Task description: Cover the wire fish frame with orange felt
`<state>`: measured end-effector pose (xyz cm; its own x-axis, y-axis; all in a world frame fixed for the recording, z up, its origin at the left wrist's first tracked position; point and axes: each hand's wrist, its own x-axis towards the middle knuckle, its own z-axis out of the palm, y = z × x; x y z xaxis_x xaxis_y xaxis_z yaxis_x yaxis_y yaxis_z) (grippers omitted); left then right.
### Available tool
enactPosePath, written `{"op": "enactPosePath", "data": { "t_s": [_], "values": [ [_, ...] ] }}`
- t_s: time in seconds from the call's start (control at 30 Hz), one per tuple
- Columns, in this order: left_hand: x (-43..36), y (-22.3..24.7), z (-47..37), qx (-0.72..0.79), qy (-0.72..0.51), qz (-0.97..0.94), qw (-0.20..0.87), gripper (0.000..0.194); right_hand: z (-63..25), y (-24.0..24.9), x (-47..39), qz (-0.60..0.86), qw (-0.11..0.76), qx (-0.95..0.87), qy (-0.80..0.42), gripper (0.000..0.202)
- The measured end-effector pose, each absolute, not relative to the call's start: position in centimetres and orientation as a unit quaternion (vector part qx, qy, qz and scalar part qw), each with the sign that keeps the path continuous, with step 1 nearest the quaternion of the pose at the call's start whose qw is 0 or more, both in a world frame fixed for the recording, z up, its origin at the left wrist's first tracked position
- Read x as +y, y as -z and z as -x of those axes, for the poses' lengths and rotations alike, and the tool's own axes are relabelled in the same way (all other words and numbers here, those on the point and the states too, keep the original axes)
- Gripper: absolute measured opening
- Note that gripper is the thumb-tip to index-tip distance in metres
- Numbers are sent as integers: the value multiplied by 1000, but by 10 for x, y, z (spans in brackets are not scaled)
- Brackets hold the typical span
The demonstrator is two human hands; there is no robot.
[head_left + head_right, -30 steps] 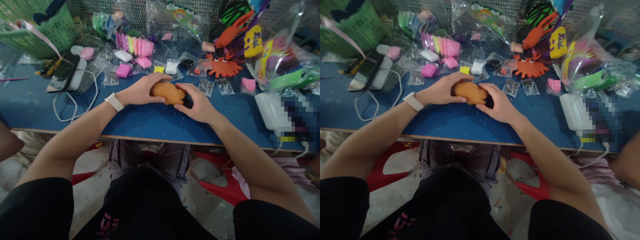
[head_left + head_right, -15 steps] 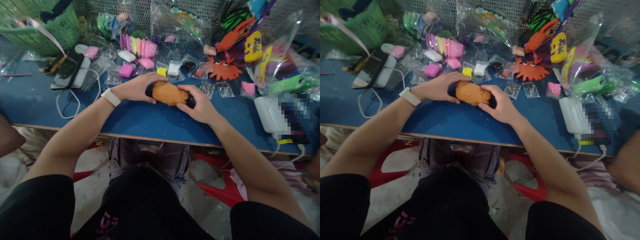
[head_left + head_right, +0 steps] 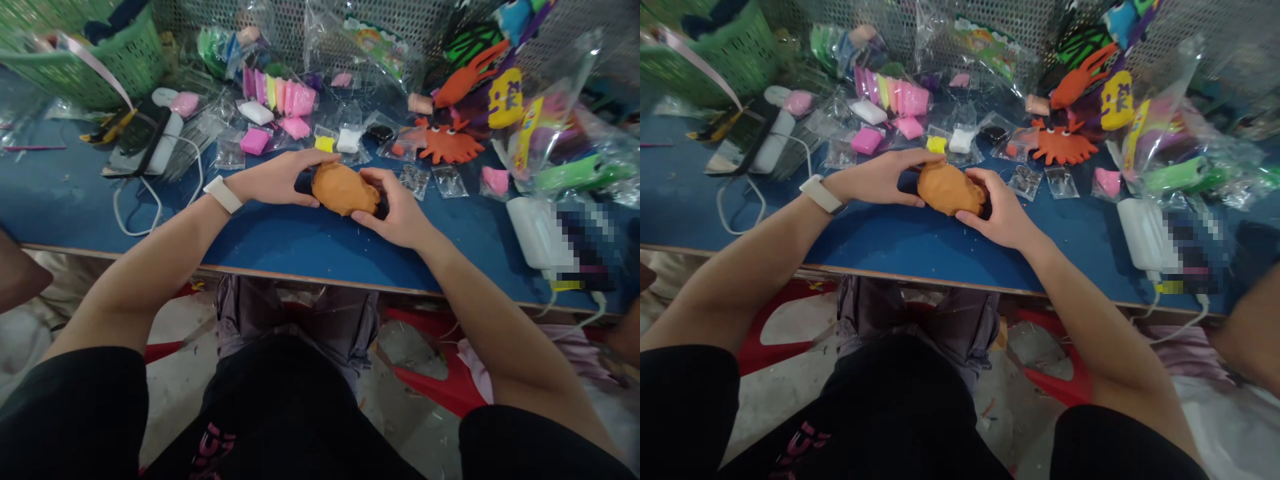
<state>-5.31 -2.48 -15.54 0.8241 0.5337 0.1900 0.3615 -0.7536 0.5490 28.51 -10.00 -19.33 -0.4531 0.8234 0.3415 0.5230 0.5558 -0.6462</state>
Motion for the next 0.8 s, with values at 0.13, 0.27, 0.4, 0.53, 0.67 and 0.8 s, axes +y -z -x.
{"op": "enactPosePath", "data": {
  "t_s": [0.13,0.27,0.4,0.53,0.67,0.8],
  "values": [
    [-30,157,50,256,-135,-923,254,108,-284,193,-100,412,319,-820,-236,105],
    [-30,162,49,261,-153,-918,257,109,-284,193,-99,415,322,-818,-233,105],
    [-27,165,47,251,-206,-911,256,110,-284,192,-100,418,322,-816,-236,105],
    [-24,171,33,225,-235,-916,235,117,-282,194,-98,417,333,-814,-228,104],
    [-26,181,15,220,-219,-927,210,102,-281,195,-98,412,338,-813,-234,101],
    [-31,184,14,242,-212,-928,190,86,-281,195,-99,412,337,-809,-250,98]
  ]
}}
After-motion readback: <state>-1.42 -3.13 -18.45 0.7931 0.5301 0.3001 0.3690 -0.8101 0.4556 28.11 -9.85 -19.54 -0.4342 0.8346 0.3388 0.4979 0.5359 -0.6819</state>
